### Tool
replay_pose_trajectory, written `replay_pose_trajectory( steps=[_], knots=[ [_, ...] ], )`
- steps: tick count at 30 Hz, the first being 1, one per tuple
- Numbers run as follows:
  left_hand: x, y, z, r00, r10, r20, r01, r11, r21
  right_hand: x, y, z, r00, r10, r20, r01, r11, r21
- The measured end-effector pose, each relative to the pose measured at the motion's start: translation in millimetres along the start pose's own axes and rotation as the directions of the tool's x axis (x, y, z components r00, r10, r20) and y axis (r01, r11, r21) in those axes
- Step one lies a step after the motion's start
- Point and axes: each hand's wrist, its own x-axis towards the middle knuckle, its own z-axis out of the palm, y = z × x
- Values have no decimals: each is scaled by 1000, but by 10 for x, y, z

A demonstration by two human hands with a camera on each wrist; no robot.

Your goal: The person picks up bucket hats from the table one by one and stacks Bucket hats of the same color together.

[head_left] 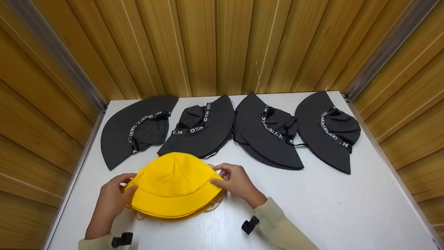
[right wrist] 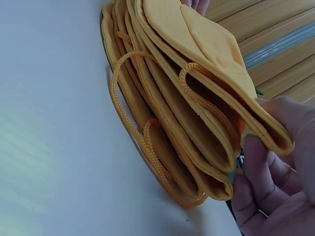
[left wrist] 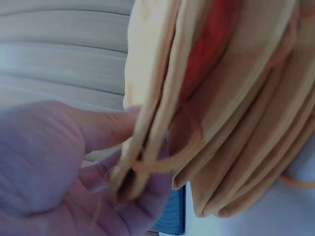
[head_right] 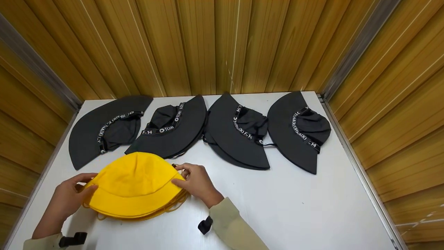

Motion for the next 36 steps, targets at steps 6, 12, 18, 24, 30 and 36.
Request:
replay_pose_trajectory(
  steps=[6,12,18,24,30,36],
  knots=[
    [-57,258,137,988,133,-77,-116,974,195,-63,-143,97,986,-126,-113,97,968,-234],
    [-47,598,554,884,467,0,-442,836,326,-147,-361,271,939,-338,72,330,818,-472],
    [60,675,928,877,435,202,-480,790,381,-143,-375,467,938,-193,287,337,698,-632],
    [144,596,1061,894,375,244,-445,804,395,-88,-321,506,941,-133,312,311,703,-639],
    [167,605,1115,904,357,236,-426,809,406,-30,-245,414,929,-188,318,344,751,-564],
    [168,588,1125,906,347,243,-420,811,407,-1,-168,-45,963,-213,167,264,877,-402]
  ],
)
